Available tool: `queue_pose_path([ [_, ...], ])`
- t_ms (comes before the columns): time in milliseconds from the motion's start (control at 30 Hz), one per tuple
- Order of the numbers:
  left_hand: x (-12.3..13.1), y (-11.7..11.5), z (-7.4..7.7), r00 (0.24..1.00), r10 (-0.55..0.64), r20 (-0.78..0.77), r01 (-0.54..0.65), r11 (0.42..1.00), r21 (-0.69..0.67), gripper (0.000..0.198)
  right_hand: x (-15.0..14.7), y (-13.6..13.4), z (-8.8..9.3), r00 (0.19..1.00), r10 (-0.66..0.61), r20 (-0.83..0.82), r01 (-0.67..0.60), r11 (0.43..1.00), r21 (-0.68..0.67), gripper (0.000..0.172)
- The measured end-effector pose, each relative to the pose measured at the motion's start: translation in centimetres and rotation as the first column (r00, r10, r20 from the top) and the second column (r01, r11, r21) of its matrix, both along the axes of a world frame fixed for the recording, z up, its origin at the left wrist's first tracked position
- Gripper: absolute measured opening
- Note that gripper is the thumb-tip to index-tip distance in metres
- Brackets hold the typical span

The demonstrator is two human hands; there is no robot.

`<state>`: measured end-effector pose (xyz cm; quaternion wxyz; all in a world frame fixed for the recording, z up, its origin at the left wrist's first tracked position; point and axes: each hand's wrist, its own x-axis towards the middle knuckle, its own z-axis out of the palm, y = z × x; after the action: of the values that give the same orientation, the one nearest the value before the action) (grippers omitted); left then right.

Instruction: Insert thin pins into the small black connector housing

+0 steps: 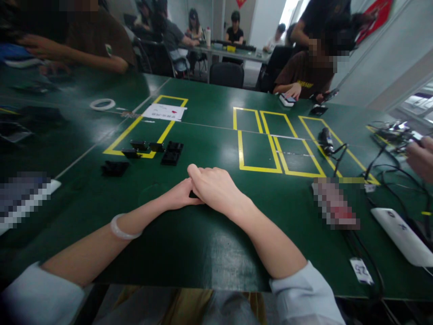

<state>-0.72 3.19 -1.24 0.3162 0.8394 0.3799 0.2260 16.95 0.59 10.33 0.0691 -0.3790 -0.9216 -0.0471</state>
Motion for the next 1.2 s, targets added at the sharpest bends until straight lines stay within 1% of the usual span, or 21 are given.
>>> queue_pose_path([
  [233,-0.15,0.07,-0.19,1.0,-0.008,0.006,0.008,1.0,0.028,0.033,-0.02,0.27,-0.32,0.999,-0.031,0.021,0.03,0.999,0.022,0.027],
  [333,-0.13,0.03,-0.01,1.0,-0.013,-0.007,0.013,1.0,0.016,0.035,-0.11,0.29,-0.36,0.998,-0.043,0.038,0.042,0.999,0.015,0.025],
  [500,0.02,-0.01,0.04,1.0,-0.001,0.017,0.001,1.0,0.021,0.043,-0.21,-0.05,-0.08,0.999,-0.042,0.013,0.042,0.999,-0.005,0.022],
  [667,0.11,-0.09,-0.02,0.999,0.015,0.028,-0.016,1.0,0.025,0.041,-0.25,-0.34,-0.07,0.999,-0.039,-0.026,0.038,0.999,-0.015,0.019],
  [833,0.06,-0.08,0.19,0.999,0.001,0.038,-0.001,1.0,0.024,0.035,-0.27,-0.12,-0.32,0.999,-0.029,-0.019,0.03,0.999,0.03,0.027],
  [900,0.03,-0.05,0.19,1.0,-0.003,0.025,0.003,1.0,0.018,0.035,-0.29,0.0,-0.4,0.999,-0.039,0.007,0.039,0.998,0.044,0.026],
  [1067,0.01,-0.02,-0.11,1.0,0.008,0.013,-0.008,1.0,0.019,0.043,-0.35,-0.22,-0.12,0.999,-0.04,0.011,0.04,0.999,0.023,0.02],
  [1133,0.01,-0.03,-0.18,1.0,0.02,0.021,-0.02,0.999,0.026,0.047,-0.37,-0.39,0.1,0.999,-0.04,0.001,0.04,0.999,0.011,0.019],
  [1200,0.01,-0.05,-0.18,0.999,0.027,0.026,-0.027,0.999,0.026,0.048,-0.37,-0.48,0.23,0.999,-0.042,-0.001,0.042,0.999,0.0,0.02],
])
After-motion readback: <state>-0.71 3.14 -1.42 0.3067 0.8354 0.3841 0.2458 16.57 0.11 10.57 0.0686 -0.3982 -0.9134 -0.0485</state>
